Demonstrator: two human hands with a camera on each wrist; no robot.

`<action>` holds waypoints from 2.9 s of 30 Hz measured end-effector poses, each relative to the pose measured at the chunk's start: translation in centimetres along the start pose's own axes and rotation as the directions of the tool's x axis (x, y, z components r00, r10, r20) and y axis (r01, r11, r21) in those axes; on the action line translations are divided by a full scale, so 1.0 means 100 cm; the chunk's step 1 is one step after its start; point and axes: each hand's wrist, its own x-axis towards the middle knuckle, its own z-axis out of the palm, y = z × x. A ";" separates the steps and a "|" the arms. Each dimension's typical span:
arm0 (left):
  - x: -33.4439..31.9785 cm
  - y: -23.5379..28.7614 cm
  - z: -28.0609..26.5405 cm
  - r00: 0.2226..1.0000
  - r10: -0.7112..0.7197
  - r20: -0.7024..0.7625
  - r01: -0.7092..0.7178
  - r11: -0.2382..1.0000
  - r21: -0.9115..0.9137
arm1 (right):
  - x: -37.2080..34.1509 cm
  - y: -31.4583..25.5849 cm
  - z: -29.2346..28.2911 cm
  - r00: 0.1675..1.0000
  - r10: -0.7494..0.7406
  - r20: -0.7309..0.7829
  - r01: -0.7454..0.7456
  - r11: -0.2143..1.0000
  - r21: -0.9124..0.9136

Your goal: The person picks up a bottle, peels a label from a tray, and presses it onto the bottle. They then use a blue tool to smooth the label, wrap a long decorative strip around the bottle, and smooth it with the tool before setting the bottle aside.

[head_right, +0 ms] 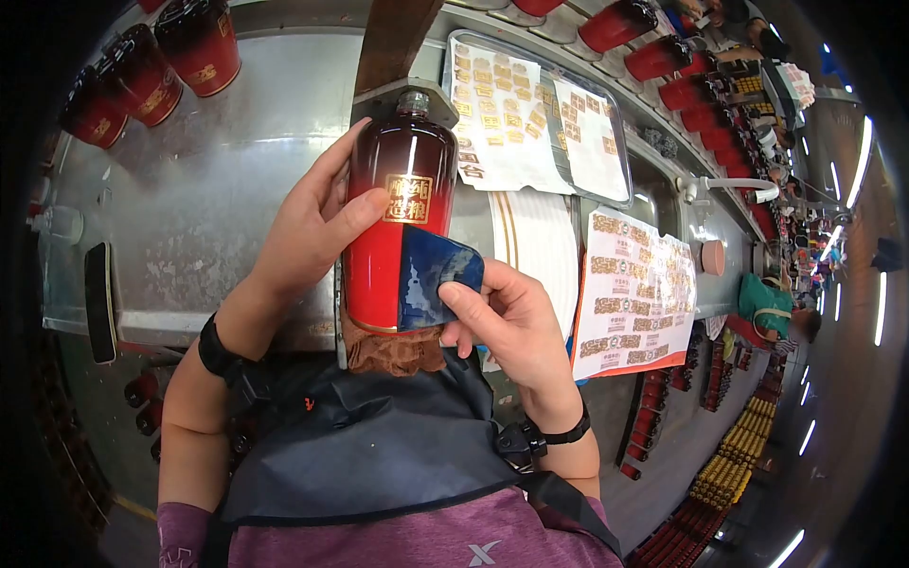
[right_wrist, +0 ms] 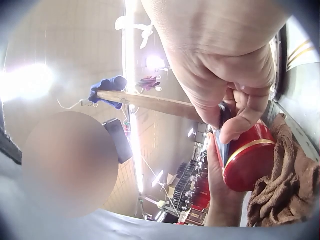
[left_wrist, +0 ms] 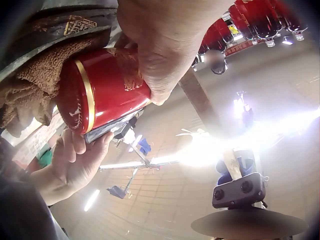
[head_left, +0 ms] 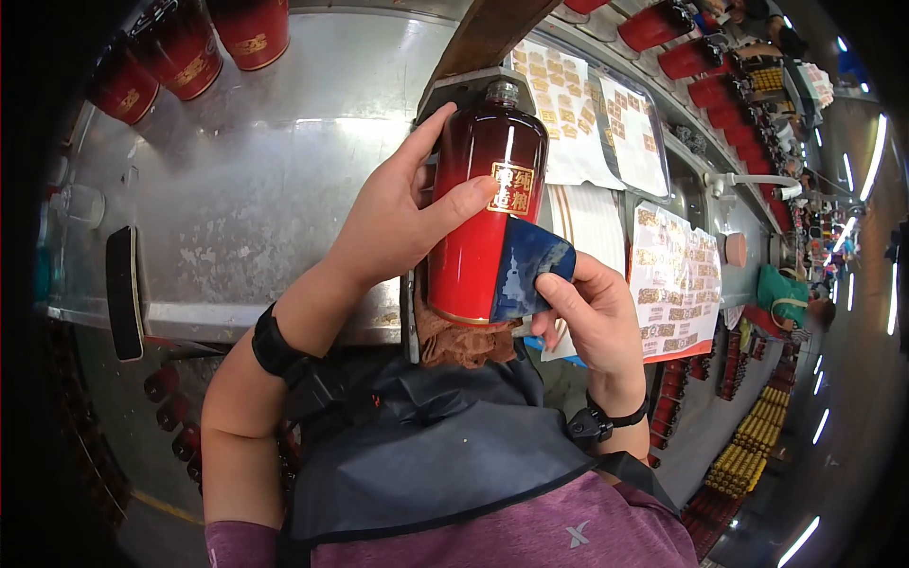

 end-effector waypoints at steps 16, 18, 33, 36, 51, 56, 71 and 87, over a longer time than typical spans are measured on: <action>0.000 0.000 0.001 1.000 -0.008 0.004 0.008 1.000 -0.013 | 0.001 0.003 0.000 1.000 0.015 0.014 -0.015 0.999 0.050; 0.000 0.001 0.001 1.000 0.017 -0.003 -0.017 0.998 0.064 | 0.001 0.001 -0.001 0.999 0.033 0.018 -0.034 0.998 0.058; 0.002 0.006 -0.007 0.992 -0.064 0.109 0.065 0.998 -0.010 | 0.052 -0.054 -0.031 0.923 -0.365 0.119 0.381 0.834 -0.399; 0.000 0.013 -0.004 0.989 -0.109 0.097 0.109 0.994 -0.004 | 0.075 -0.078 -0.043 0.792 -0.610 -0.029 0.388 0.539 -0.748; 0.004 0.013 0.001 0.988 -0.149 0.031 0.149 0.989 -0.004 | 0.062 -0.110 -0.012 0.529 -0.716 0.456 0.546 -0.124 -0.829; 0.013 0.017 -0.012 0.974 -0.226 -0.002 0.225 0.972 0.072 | 0.044 -0.082 -0.004 0.510 -0.469 0.721 0.860 0.290 -0.420; 0.049 0.030 -0.004 0.898 -0.394 0.198 0.415 0.907 -0.076 | 0.025 -0.127 -0.017 0.573 -0.752 0.327 0.605 0.119 -0.787; -0.032 0.161 -0.268 0.550 0.738 -0.391 0.099 0.407 0.908 | 0.190 -0.171 -0.241 0.750 -0.628 -0.208 0.508 0.748 -0.427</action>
